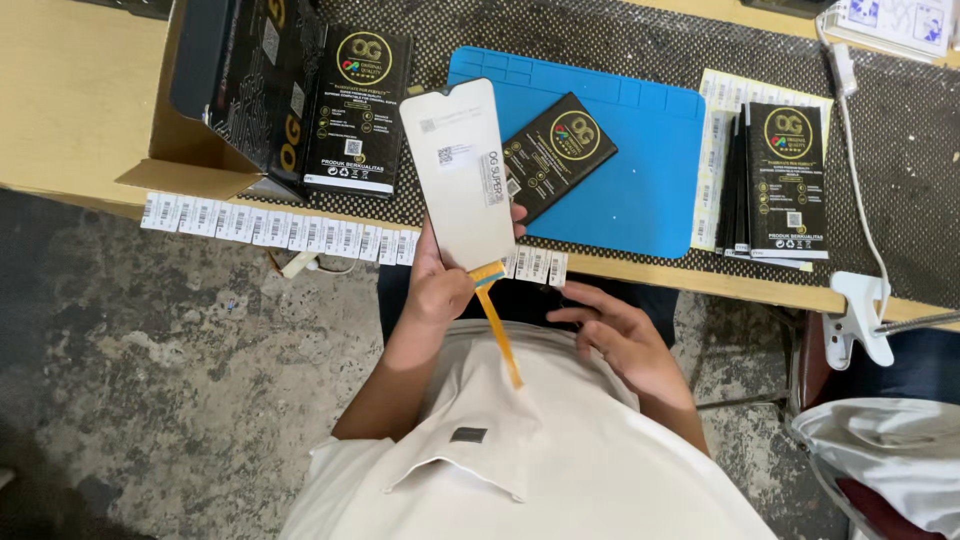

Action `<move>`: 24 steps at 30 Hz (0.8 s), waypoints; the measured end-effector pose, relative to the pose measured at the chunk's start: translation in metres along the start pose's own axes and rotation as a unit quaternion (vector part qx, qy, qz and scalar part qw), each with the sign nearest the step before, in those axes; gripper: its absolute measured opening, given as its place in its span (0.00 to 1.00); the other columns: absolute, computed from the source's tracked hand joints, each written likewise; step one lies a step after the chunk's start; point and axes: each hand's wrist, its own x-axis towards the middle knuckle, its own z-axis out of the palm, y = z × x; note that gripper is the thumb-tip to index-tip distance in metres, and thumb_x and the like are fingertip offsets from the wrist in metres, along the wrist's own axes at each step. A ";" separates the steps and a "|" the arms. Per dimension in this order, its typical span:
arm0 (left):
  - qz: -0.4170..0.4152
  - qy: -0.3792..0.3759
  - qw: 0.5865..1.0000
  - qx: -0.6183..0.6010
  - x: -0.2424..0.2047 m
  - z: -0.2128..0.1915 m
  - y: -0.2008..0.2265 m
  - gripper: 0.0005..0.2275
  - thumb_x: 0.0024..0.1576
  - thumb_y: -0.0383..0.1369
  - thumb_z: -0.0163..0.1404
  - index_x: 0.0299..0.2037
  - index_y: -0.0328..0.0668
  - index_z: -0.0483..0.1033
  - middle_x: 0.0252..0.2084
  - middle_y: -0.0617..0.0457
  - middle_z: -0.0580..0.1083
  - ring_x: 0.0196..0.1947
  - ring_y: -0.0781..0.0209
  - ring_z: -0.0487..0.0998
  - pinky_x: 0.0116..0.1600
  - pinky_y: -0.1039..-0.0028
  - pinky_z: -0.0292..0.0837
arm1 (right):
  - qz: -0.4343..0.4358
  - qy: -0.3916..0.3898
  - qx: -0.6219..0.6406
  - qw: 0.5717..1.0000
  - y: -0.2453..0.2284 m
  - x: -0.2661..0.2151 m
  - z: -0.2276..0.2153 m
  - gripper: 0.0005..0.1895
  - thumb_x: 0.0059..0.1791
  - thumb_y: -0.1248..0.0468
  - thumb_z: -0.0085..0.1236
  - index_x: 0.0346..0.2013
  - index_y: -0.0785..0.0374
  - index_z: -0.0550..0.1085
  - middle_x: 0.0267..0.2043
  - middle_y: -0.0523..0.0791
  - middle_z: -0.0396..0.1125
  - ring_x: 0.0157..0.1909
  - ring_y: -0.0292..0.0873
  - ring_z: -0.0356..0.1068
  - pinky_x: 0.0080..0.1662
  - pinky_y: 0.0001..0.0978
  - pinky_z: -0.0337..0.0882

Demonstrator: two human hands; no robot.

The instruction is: The person repeatedly picks up packaged screen protectors, peels off the protective film, and places them on a blue mat. They handle the items one at a time, turning them over and removing the film before stacking them.

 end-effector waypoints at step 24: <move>-0.050 -0.122 0.989 0.062 -0.021 0.015 -0.019 0.46 0.41 0.12 0.40 0.78 0.37 0.44 0.65 0.37 0.69 0.63 0.55 0.68 0.68 0.58 0.65 | -0.380 0.058 -0.447 0.808 -0.095 0.094 0.092 0.10 0.50 0.69 0.67 0.38 0.65 0.71 0.28 0.45 0.63 0.33 0.48 0.62 0.39 0.35 0.66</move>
